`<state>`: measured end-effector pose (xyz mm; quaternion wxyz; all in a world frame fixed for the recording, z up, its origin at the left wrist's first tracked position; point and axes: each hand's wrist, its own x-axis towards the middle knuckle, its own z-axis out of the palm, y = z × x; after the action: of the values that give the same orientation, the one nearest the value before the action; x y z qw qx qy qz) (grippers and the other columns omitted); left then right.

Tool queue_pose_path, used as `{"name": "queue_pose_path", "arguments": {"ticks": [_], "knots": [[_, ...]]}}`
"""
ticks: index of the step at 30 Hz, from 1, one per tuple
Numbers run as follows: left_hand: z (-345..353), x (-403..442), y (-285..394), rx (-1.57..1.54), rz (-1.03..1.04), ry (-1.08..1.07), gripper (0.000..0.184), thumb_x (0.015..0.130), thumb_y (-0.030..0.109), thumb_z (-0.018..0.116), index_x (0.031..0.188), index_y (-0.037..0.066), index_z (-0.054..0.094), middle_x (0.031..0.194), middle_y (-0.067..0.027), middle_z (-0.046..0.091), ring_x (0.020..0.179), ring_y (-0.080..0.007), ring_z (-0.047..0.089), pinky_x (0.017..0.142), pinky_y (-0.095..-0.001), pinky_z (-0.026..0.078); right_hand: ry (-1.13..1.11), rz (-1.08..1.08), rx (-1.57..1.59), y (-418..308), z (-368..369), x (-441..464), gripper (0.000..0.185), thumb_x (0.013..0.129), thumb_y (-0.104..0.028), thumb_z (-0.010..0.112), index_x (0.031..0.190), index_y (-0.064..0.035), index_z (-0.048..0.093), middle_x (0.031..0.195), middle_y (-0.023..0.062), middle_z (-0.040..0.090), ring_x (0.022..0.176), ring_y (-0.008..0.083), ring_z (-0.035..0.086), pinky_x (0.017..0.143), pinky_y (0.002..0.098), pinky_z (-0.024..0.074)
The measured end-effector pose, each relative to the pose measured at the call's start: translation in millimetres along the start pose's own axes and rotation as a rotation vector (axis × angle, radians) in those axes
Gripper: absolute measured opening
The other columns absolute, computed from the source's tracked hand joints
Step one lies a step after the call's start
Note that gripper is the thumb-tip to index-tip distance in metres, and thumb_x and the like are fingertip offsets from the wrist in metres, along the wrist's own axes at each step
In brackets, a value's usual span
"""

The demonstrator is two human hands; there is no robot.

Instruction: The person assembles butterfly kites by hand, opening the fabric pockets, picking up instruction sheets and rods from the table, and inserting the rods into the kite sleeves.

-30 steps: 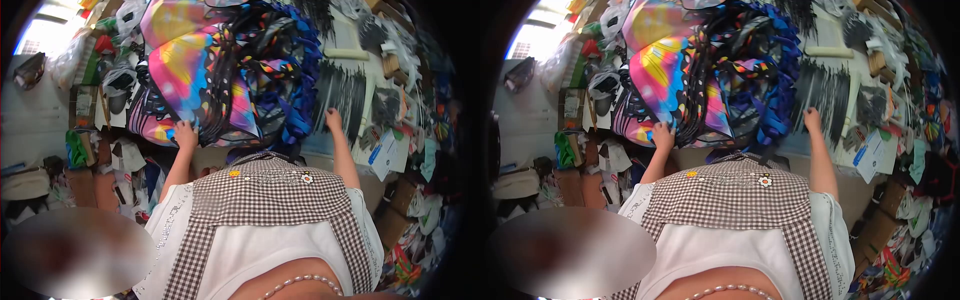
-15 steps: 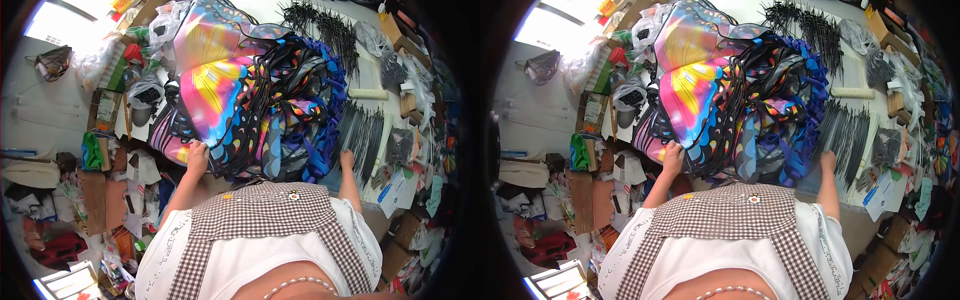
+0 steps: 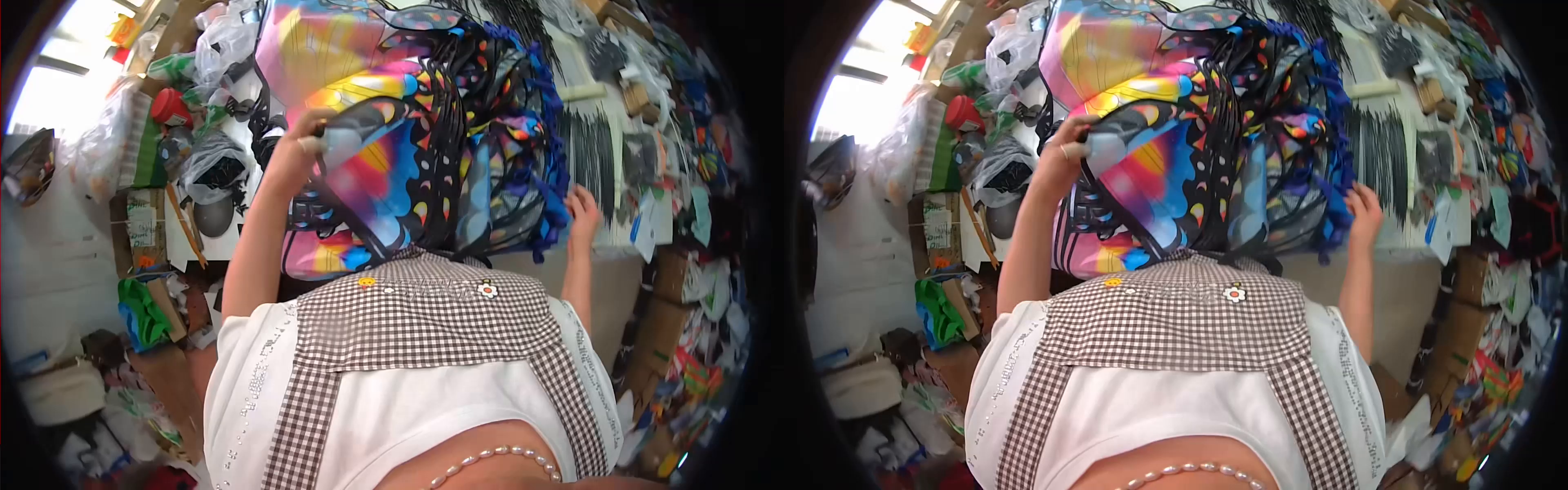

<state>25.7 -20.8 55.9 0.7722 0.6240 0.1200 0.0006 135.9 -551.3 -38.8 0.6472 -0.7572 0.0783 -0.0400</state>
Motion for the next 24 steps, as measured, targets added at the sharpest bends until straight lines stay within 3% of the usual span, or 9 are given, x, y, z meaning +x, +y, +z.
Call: {"name": "queue_pose_path", "arguments": {"ticks": [2,3,5,8,12,16,20,24], "knots": [[-15.6,6.1,13.8,0.016,0.084,-0.025,0.038,0.079,0.003,0.059,0.116,0.003,0.056,0.104,-0.0061,0.059,0.092,-0.0165,0.056,0.082,-0.028,0.044,-0.167,-0.085,0.029,-78.3,61.0,-60.5,0.023,0.094,-0.008,0.057,0.115,-0.0035,0.065,0.072,-0.0042,0.051,0.058,0.0033,0.041,0.05,0.0189,0.0315],[-19.8,11.1,20.8,0.032,0.18,-0.024,0.037,0.079,0.002,0.06,0.116,0.002,0.057,0.105,-0.0061,0.059,0.093,-0.0166,0.056,0.083,-0.0278,0.044,-0.31,-0.087,0.044,-102.0,78.2,-81.5,0.024,0.094,-0.007,0.057,0.117,-0.0035,0.065,0.075,-0.0036,0.053,0.059,0.0031,0.043,0.051,0.0189,0.0331],[-25.2,18.1,31.9,0.042,0.288,-0.058,0.037,0.079,0.001,0.061,0.115,0.002,0.057,0.105,-0.006,0.059,0.094,-0.0167,0.056,0.084,-0.0276,0.044,-0.387,-0.25,-0.074,-126.5,116.7,-116.0,0.025,0.095,-0.005,0.056,0.119,-0.0044,0.064,0.076,-0.0027,0.056,0.06,0.0027,0.045,0.051,0.0179,0.0342],[-32.0,31.5,51.8,0.052,0.351,-0.109,0.033,0.081,0.001,0.065,0.113,0.001,0.058,0.107,-0.0064,0.061,0.097,-0.016,0.058,0.087,-0.0279,0.045,-0.473,-0.158,-0.012,-141.7,143.7,-153.9,0.024,0.094,-0.005,0.056,0.117,-0.0049,0.064,0.077,-0.0022,0.058,0.062,0.0022,0.046,0.051,0.0178,0.0362],[-14.4,22.4,78.8,-0.126,0.231,-0.141,0.026,0.087,0.007,0.065,0.112,0.001,0.06,0.106,-0.0064,0.063,0.097,-0.0154,0.061,0.087,-0.0281,0.047,-0.441,-0.311,-0.103,-168.8,158.6,-178.5,0.02,0.094,-0.005,0.056,0.112,-0.0045,0.065,0.076,-0.0021,0.059,0.062,0.0028,0.048,0.052,0.0187,0.0381],[-8.2,28.1,89.5,-0.353,0.239,-0.203,0.023,0.091,0.008,0.061,0.112,0.0,0.061,0.106,-0.0079,0.066,0.096,-0.0158,0.063,0.087,-0.0286,0.049,-0.387,-0.365,-0.186,-174.9,168.0,-181.1,0.017,0.094,-0.006,0.056,0.109,-0.0045,0.065,0.076,-0.0015,0.059,0.062,0.0033,0.049,0.053,0.0197,0.0394],[-4.8,36.0,103.9,-0.355,0.215,-0.318,0.023,0.093,0.008,0.056,0.114,-0.001,0.06,0.105,-0.0102,0.066,0.096,-0.0172,0.064,0.086,-0.0282,0.05,-0.309,-0.399,-0.214,-181.8,179.7,-173.2,0.015,0.094,-0.007,0.058,0.107,-0.0041,0.065,0.074,-0.0011,0.059,0.061,0.0036,0.049,0.052,0.02,0.039],[-4.4,47.1,105.1,-0.348,0.11,-0.262,0.022,0.094,0.009,0.055,0.113,-0.002,0.06,0.104,-0.0111,0.067,0.095,-0.0186,0.065,0.085,-0.0282,0.05,-0.317,-0.362,-0.254,-182.7,188.3,-161.1,0.012,0.096,-0.011,0.056,0.102,-0.0027,0.063,0.071,-0.0012,0.057,0.06,0.0049,0.049,0.053,0.0199,0.0392]]}}
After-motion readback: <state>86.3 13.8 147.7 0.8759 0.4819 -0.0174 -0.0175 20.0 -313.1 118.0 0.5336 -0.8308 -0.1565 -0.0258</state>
